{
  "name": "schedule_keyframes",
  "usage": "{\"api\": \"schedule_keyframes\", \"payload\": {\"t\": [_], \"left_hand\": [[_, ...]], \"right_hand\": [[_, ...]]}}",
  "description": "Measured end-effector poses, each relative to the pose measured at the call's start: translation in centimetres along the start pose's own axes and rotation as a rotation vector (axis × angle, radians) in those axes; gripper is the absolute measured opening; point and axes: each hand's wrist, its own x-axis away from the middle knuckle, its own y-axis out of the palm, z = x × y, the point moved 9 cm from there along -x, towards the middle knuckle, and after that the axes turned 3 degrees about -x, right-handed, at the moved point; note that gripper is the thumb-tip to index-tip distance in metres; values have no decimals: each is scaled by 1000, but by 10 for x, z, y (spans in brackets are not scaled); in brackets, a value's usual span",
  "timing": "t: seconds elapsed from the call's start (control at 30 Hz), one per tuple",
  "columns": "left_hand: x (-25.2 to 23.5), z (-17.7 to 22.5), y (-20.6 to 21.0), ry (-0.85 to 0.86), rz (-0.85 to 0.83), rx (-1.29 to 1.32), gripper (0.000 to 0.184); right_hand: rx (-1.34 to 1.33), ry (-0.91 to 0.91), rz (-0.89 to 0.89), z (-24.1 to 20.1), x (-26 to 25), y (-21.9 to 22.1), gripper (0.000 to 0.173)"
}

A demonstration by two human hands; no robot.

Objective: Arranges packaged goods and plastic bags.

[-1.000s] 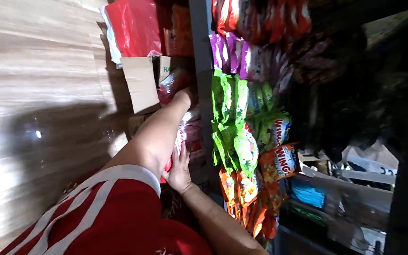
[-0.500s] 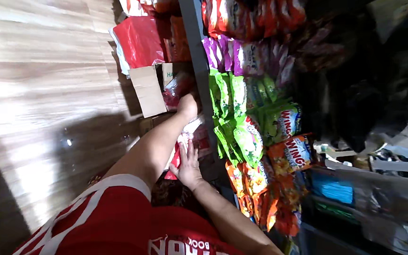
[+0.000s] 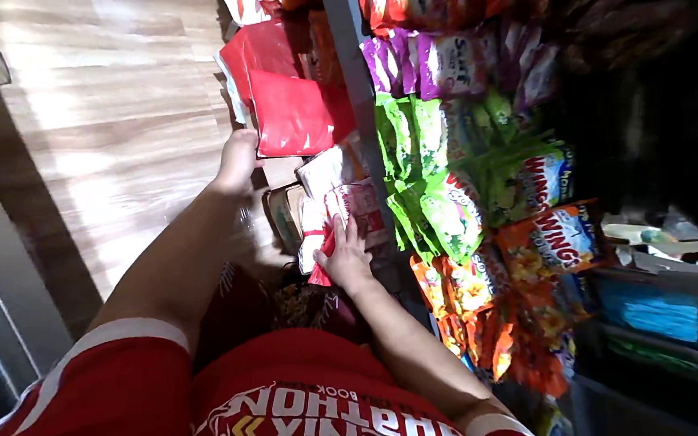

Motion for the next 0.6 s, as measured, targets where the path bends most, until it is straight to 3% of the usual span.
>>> {"api": "schedule_keyframes", "payload": {"t": [0.1, 0.23, 0.43, 0.6], "left_hand": [[-14, 11, 26, -28, -23, -46, 63], [-18, 7, 38, -108, -82, -23, 63], [26, -24, -32, -7, -28, 143, 53], [50, -57, -72, -104, 10, 103, 54]], "right_hand": [[1, 4, -23, -1, 4, -10, 90], [-27, -60, 29, -1, 16, -24, 75], [-465, -447, 263, -33, 26, -58, 47], [-591, -512, 365, -95, -25, -105, 46]]}}
